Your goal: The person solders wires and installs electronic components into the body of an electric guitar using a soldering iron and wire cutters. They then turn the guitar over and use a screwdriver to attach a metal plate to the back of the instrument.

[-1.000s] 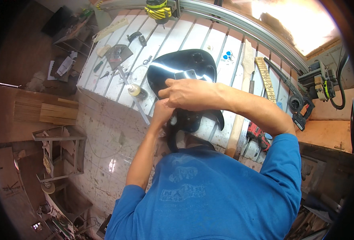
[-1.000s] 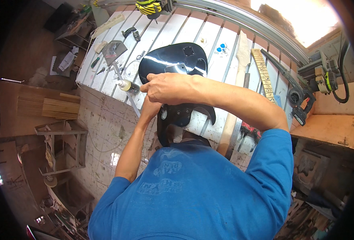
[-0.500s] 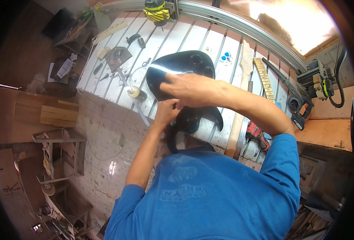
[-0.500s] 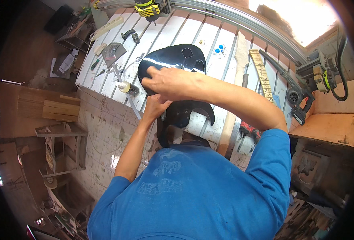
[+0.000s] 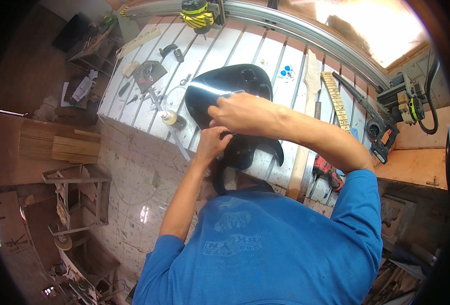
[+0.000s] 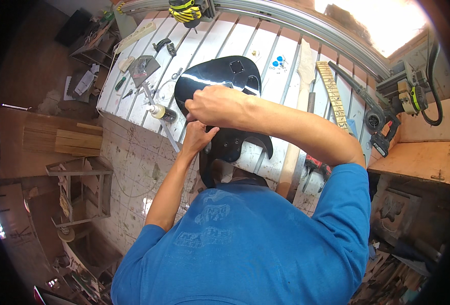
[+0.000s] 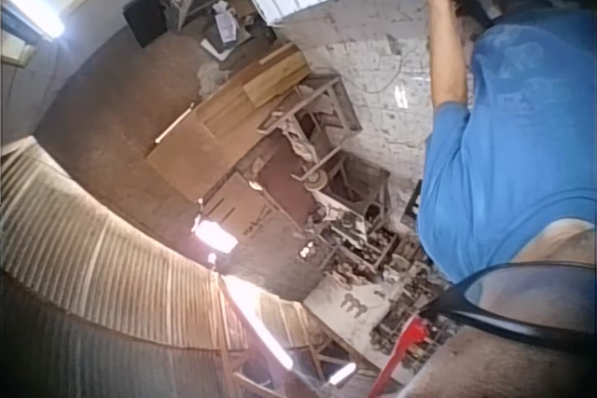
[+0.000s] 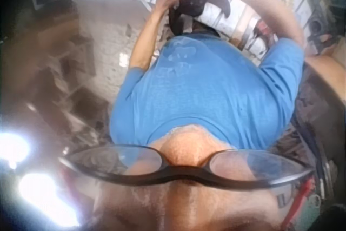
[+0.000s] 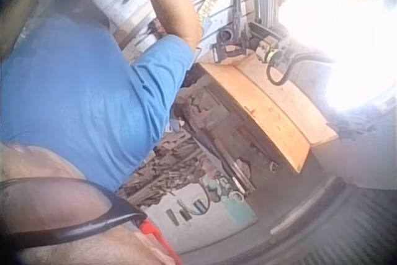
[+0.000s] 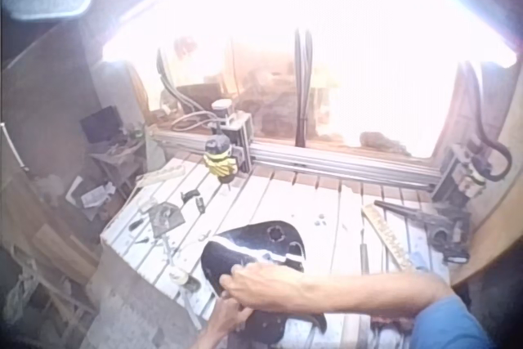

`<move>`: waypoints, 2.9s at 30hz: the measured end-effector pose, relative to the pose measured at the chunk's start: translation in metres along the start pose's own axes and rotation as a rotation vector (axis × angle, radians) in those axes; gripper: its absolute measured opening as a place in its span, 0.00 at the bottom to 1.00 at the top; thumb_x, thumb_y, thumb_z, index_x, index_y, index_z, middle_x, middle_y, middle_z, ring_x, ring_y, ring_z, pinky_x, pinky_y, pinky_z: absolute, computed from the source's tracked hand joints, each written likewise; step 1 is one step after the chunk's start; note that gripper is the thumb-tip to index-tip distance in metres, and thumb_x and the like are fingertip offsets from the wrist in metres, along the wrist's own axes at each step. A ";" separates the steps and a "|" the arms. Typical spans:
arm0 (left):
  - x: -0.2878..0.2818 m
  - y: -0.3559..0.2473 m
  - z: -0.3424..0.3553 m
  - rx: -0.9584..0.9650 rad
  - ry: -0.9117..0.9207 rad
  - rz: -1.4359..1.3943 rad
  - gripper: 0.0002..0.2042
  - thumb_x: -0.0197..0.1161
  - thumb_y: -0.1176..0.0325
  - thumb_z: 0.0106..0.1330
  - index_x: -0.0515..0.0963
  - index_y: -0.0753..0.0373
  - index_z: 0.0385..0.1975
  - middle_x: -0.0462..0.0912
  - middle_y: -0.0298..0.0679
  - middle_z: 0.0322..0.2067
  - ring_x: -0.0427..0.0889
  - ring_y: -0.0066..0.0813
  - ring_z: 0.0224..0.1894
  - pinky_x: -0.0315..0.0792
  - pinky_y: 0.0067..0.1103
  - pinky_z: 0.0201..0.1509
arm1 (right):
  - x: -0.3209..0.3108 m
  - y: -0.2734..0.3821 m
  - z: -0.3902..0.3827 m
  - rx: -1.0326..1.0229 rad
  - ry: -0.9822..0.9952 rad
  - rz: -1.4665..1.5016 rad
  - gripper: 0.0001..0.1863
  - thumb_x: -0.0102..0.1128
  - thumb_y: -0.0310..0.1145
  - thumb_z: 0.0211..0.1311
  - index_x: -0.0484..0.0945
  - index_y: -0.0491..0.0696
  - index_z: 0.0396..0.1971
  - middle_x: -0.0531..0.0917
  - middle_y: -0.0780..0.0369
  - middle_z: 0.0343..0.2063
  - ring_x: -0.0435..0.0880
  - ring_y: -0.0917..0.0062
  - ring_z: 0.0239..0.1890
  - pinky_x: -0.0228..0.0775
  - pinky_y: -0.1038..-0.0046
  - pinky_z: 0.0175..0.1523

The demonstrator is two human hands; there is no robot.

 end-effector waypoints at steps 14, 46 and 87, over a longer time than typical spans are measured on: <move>0.012 0.021 -0.001 0.077 -0.056 0.037 0.09 0.74 0.66 0.58 0.86 0.67 0.29 0.85 0.54 0.28 0.84 0.53 0.26 0.76 0.39 0.32 | 0.002 0.006 -0.005 -0.217 -0.131 -0.091 0.10 0.67 0.26 0.60 0.80 0.36 0.36 0.78 0.51 0.42 0.87 0.59 0.38 0.83 0.65 0.39; 0.008 0.005 -0.001 0.023 -0.061 -0.032 0.10 0.75 0.67 0.57 0.85 0.68 0.30 0.85 0.54 0.27 0.84 0.54 0.29 0.76 0.39 0.34 | -0.004 0.006 -0.006 0.058 0.020 0.035 0.13 0.67 0.25 0.56 0.78 0.40 0.41 0.78 0.54 0.43 0.84 0.59 0.46 0.79 0.60 0.47; 0.025 0.005 0.008 0.207 0.080 0.411 0.10 0.58 0.70 0.67 0.64 0.68 0.33 0.79 0.57 0.18 0.83 0.61 0.23 0.78 0.48 0.27 | -0.002 -0.040 -0.070 0.180 -0.074 0.057 0.07 0.62 0.30 0.67 0.78 0.41 0.35 0.77 0.53 0.38 0.83 0.57 0.45 0.76 0.59 0.49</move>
Point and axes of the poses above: each hand's wrist, its own z-axis towards the middle knuckle, its own x-axis out of the palm, y = z × x, the point moved 2 cm from there along z, towards the middle knuckle
